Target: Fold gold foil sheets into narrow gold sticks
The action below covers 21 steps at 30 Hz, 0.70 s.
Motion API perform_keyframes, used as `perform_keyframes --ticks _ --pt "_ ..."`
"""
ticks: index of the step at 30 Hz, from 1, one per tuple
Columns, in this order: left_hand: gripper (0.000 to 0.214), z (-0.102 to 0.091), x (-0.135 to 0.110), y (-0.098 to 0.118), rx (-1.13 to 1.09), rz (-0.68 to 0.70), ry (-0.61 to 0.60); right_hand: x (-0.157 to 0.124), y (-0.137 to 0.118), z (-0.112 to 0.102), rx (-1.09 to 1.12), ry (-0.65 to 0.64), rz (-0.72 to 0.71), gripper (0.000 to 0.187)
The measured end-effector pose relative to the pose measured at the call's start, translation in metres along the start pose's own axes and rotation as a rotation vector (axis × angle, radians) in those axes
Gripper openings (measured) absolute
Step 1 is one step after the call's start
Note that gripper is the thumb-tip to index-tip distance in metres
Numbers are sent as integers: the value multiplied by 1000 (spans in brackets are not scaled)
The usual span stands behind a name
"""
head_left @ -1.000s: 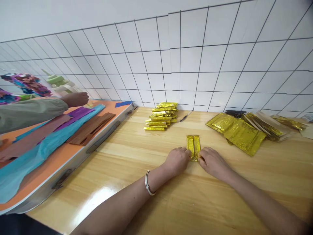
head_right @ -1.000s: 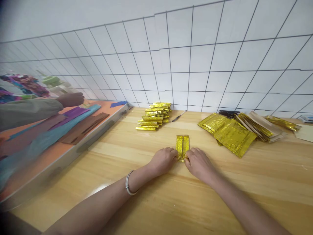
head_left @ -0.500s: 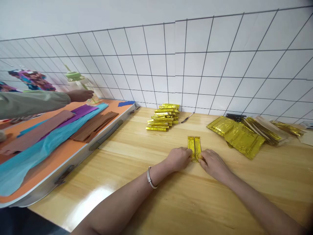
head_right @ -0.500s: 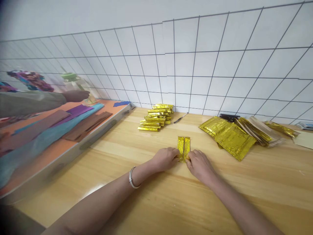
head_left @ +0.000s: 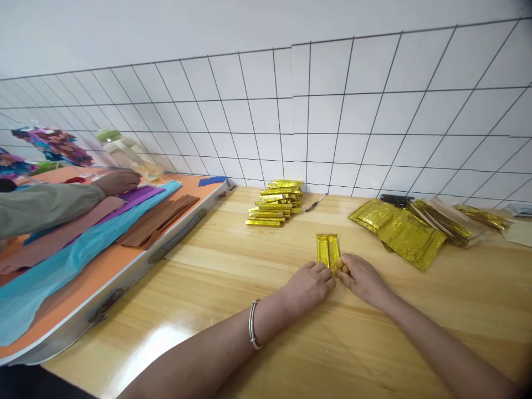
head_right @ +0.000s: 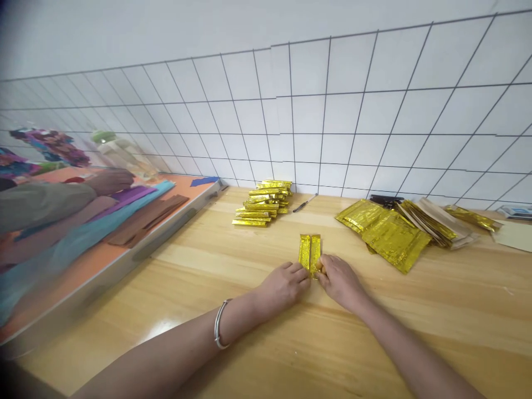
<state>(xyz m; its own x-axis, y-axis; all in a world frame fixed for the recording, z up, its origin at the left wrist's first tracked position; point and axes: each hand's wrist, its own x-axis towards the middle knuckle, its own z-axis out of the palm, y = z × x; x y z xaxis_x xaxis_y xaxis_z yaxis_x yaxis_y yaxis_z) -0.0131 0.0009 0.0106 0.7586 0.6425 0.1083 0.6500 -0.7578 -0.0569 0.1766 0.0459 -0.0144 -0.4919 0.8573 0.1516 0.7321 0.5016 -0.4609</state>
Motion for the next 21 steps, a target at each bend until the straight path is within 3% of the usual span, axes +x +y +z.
perform_keyframes --ticks 5,12,16,21 --pt "15 -4 -6 11 25 -64 -67 -5 1 1 54 39 6 10" --pt "23 -8 -13 22 -55 -145 -58 -21 0 -3 265 137 24 16" --pt "29 -9 -12 26 -91 -192 -53 -31 -12 -4 38 219 -162 24" --pt "34 -9 -11 22 -133 -160 -46 -43 -27 8 -297 128 -353 34"
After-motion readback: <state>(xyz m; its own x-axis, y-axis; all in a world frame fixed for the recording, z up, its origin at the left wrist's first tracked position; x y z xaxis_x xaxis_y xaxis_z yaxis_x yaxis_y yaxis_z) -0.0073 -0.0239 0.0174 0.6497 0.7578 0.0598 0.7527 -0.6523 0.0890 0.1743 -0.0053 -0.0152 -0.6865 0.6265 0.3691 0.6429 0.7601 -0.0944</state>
